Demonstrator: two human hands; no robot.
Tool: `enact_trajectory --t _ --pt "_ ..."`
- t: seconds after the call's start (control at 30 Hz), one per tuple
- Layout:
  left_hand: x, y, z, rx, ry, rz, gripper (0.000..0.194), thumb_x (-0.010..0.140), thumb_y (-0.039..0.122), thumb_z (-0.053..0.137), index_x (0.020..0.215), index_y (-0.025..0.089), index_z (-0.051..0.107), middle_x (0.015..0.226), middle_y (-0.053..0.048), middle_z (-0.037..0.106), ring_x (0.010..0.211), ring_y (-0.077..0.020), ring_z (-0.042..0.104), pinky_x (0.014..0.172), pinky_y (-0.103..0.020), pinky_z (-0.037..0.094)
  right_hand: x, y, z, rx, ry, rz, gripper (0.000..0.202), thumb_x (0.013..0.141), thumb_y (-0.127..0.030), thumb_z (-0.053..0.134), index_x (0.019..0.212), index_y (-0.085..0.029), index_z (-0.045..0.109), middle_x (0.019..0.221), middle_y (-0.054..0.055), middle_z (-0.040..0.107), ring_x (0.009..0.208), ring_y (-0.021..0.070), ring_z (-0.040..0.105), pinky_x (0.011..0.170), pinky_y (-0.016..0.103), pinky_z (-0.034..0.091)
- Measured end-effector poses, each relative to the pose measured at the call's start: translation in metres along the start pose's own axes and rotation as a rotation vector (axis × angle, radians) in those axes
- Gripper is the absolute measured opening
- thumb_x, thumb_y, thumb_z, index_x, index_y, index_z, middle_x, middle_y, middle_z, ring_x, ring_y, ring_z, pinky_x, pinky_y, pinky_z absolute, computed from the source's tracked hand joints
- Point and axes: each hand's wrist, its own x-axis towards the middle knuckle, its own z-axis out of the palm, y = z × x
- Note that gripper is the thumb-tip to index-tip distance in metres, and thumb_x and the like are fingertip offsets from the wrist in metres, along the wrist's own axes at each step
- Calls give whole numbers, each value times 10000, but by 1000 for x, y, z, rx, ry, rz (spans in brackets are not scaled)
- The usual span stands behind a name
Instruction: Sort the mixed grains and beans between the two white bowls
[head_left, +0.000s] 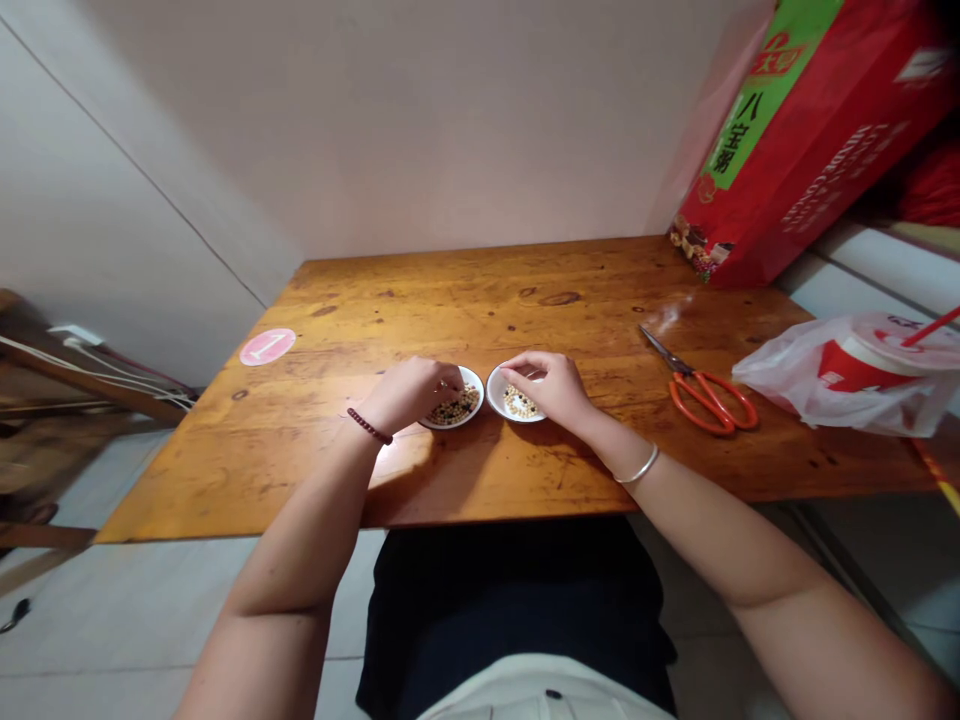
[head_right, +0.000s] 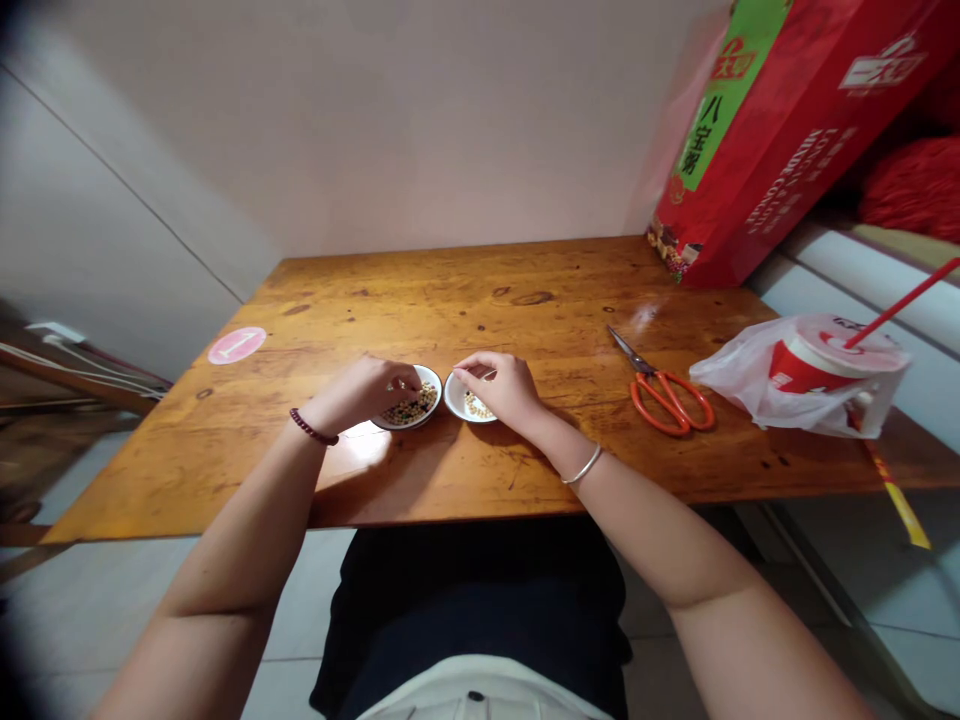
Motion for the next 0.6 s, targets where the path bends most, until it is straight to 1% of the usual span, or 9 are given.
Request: enact_trajectory --t 0.13,0.2,0.27,0.4,0.5,0.6 --pt "1 0 0 -26 14 4 132 835 201 605 877 239 724 867 -10 757 749 -181 670 637 -250 424 0 1 1 6 -8 -31 103 820 -309 720 841 -227 780 855 30 792 766 191 740 707 295 559" --pt "2 2 -1 -99 35 2 130 829 191 640 934 228 708 876 -8 762 780 -181 687 654 -241 444 -1 2 2 6 -14 -49 95 818 -302 721 837 -231 782 870 30 794 778 195 744 715 300 565" --pt "2 6 -2 -204 87 20 158 832 205 680 990 217 680 879 0 767 783 -170 699 671 -230 462 -3 1 3 2 -16 -69 90 817 -298 723 835 -233 783 884 29 795 789 197 747 727 304 571" --pt "2 16 1 -361 222 117 258 806 231 759 1022 208 621 868 22 775 712 -131 695 684 -211 478 -6 -3 4 -17 -27 -146 82 815 -281 718 828 -232 782 884 26 793 813 197 746 754 300 569" --pt "4 19 7 -422 269 187 261 816 238 759 1018 203 598 862 14 774 697 -119 691 688 -205 488 -7 -4 3 -13 -37 -210 72 810 -260 712 817 -224 774 866 23 788 813 189 742 761 289 561" --pt "5 19 12 -472 307 233 235 849 290 735 1013 203 591 843 7 765 715 -117 695 679 -202 494 -7 -4 3 5 -44 -227 69 810 -253 706 802 -217 765 847 23 783 790 182 737 753 285 559"
